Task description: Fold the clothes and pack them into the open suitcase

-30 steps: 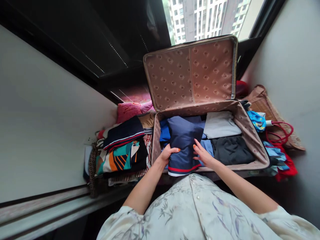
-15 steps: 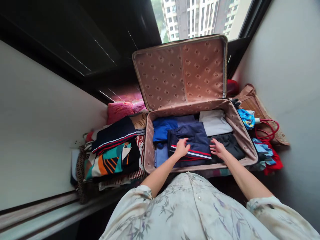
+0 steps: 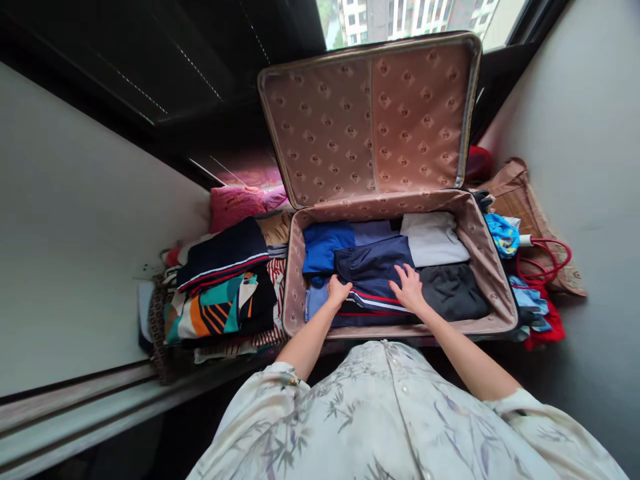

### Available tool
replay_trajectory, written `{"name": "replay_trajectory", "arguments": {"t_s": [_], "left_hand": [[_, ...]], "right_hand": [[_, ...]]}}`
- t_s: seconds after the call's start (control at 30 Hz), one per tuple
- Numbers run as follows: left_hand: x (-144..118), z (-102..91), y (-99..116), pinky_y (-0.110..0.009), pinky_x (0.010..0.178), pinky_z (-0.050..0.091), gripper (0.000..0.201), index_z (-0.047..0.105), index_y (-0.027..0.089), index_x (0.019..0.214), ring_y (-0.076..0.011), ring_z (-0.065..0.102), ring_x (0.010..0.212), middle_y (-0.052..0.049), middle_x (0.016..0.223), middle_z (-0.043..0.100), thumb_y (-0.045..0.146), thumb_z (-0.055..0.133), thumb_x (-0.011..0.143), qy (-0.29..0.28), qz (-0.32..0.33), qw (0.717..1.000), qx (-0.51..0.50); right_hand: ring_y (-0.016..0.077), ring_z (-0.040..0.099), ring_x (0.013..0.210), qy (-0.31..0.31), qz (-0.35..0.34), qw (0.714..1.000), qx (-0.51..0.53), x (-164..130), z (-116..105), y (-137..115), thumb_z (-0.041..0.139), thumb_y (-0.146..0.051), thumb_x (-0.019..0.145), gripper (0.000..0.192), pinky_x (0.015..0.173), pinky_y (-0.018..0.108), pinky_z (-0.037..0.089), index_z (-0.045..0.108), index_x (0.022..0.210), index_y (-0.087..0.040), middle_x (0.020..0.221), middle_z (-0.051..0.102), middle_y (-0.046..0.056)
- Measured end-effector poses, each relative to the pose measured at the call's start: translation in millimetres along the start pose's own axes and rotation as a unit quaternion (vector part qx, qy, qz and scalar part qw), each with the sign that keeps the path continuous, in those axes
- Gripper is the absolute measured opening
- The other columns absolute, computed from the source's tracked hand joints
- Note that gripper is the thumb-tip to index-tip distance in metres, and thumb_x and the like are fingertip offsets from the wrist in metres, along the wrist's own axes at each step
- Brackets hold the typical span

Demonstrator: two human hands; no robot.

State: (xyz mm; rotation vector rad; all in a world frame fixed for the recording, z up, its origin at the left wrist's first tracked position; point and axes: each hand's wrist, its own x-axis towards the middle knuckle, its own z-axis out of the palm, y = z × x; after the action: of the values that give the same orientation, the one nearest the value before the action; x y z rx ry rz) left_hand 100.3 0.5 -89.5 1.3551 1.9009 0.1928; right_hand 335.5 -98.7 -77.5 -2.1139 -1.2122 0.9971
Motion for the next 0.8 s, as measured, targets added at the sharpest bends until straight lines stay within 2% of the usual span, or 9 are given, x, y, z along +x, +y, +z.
{"name": "replay_trajectory", "arguments": {"t_s": [0.07, 0.1, 0.2, 0.3, 0.4, 0.53, 0.67, 0.73, 0.8], "left_hand": [[-1, -4.8, -11, -0.039, 0.11, 0.044, 0.054, 0.062, 0.012, 0.125, -0.035, 0.062, 0.128, -0.022, 0.126, 0.069, 0.019, 0.079, 0.075, 0.004, -0.012, 1.0, -0.001], [-1, -6.6, -17, -0.041, 0.111, 0.044, 0.057, 0.061, 0.011, 0.127, -0.0354, 0.06, 0.13, -0.023, 0.129, 0.067, 0.018, 0.08, 0.074, 0.012, -0.018, 1.0, 0.001], [0, -7.6, -26, -0.042, 0.115, 0.041, 0.076, 0.052, 0.011, 0.139, -0.0328, 0.055, 0.136, -0.024, 0.142, 0.058, 0.02, 0.085, 0.071, 0.022, -0.026, 0.998, -0.045], [4, -5.4, -25, -0.039, 0.111, 0.047, 0.066, 0.062, 0.012, 0.127, -0.0296, 0.062, 0.128, -0.019, 0.134, 0.067, 0.017, 0.087, 0.066, -0.041, -0.038, 0.981, -0.186], [5, -10.2, -17, -0.039, 0.099, 0.055, 0.048, 0.07, 0.011, 0.107, -0.03, 0.071, 0.111, -0.017, 0.114, 0.076, 0.016, 0.089, 0.063, -0.095, -0.059, 0.962, -0.248], [-6, -32.7, -8, -0.038, 0.081, 0.061, 0.057, 0.073, 0.012, 0.107, -0.0283, 0.075, 0.088, -0.012, 0.096, 0.079, 0.023, 0.094, 0.056, -0.172, -0.056, 0.94, -0.288], [-24, -45.2, 13, -0.036, 0.078, 0.062, 0.067, 0.074, 0.012, 0.11, -0.0249, 0.075, 0.081, -0.01, 0.096, 0.08, 0.029, 0.098, 0.049, -0.22, -0.017, 0.905, -0.363], [-28, -34.3, 37, -0.036, 0.079, 0.062, 0.066, 0.075, 0.012, 0.108, -0.0243, 0.075, 0.082, -0.01, 0.099, 0.08, 0.032, 0.098, 0.049, -0.229, 0.008, 0.894, -0.386], [-24, -10.0, 69, -0.037, 0.08, 0.062, 0.064, 0.076, 0.012, 0.106, -0.0252, 0.075, 0.084, -0.01, 0.101, 0.08, 0.036, 0.098, 0.05, -0.25, 0.033, 0.882, -0.398]], "right_hand": [[0.0434, 0.027, 0.15, 0.014, 0.015, 0.997, -0.074, 0, -4, 8, 0.058, -0.043, 0.091, 0.068, 0.112, 0.069, 0.033, 0.044, 0.156, -0.027, 0.169, 0.022, 0.015], [0.045, 0.029, 0.149, 0.01, 0.043, 0.995, -0.086, 1, -7, 13, 0.059, -0.044, 0.091, 0.074, 0.11, 0.07, 0.034, 0.038, 0.159, -0.026, 0.168, 0.023, 0.018], [0.0426, 0.046, 0.14, -0.024, 0.13, 0.99, -0.04, 5, -14, 28, 0.065, -0.044, 0.089, 0.088, 0.111, 0.064, 0.038, 0.026, 0.162, -0.016, 0.152, 0.046, 0.026], [0.0345, 0.055, 0.133, -0.051, 0.152, 0.982, 0.096, 12, -19, 32, 0.074, -0.041, 0.084, 0.083, 0.116, 0.051, 0.04, 0.038, 0.154, -0.015, 0.139, 0.061, 0.021], [0.0286, 0.061, 0.123, -0.066, 0.147, 0.968, 0.192, 17, -23, 25, 0.075, -0.041, 0.086, 0.062, 0.109, 0.045, 0.048, 0.055, 0.14, -0.016, 0.133, 0.065, 0.015], [0.0244, 0.065, 0.112, -0.081, 0.132, 0.958, 0.241, 15, -30, 17, 0.065, -0.042, 0.098, 0.042, 0.095, 0.046, 0.057, 0.062, 0.131, -0.017, 0.13, 0.063, 0.01], [0.0233, 0.066, 0.109, -0.094, 0.111, 0.949, 0.281, 13, -58, 23, 0.067, -0.042, 0.097, 0.04, 0.093, 0.044, 0.058, 0.063, 0.127, -0.016, 0.127, 0.065, 0.009], [0.0234, 0.068, 0.104, -0.099, 0.086, 0.944, 0.302, 20, -86, 32, 0.077, -0.038, 0.086, 0.043, 0.092, 0.043, 0.058, 0.067, 0.121, -0.015, 0.118, 0.071, 0.009], [0.0255, 0.07, 0.099, -0.078, 0.055, 0.947, 0.306, 36, -123, 44, 0.083, -0.031, 0.07, 0.048, 0.092, 0.042, 0.058, 0.071, 0.112, -0.014, 0.107, 0.076, 0.008]]}}
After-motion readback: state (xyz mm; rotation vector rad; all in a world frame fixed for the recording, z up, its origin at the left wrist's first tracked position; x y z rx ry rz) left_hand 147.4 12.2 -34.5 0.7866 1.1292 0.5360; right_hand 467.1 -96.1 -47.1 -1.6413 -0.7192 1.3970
